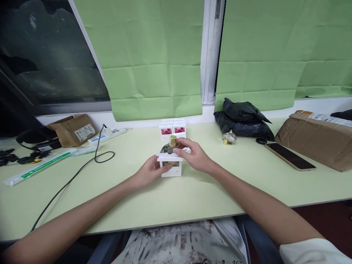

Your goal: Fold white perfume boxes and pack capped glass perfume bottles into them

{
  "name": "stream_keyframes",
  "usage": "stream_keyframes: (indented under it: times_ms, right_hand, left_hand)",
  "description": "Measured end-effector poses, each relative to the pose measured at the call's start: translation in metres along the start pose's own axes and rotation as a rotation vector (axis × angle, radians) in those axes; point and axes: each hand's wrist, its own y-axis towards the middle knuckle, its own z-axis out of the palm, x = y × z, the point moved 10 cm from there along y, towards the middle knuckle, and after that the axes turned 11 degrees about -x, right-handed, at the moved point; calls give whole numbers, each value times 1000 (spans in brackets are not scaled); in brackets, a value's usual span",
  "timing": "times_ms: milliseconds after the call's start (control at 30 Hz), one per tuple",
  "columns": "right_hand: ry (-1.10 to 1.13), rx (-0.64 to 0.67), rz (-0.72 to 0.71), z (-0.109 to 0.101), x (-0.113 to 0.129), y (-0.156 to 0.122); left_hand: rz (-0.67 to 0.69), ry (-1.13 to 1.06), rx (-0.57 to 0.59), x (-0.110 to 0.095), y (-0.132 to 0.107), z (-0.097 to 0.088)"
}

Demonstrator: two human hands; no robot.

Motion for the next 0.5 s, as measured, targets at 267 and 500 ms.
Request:
stream_keyframes:
  times_ms: [267,500]
  right_hand:
    - [-142,32,-82,3,11,-2]
    - [-241,138,-122,8,22,-1]
  left_hand:
    - [43,23,48,-5,-1,2]
    - [60,90,56,-11,-2,3]
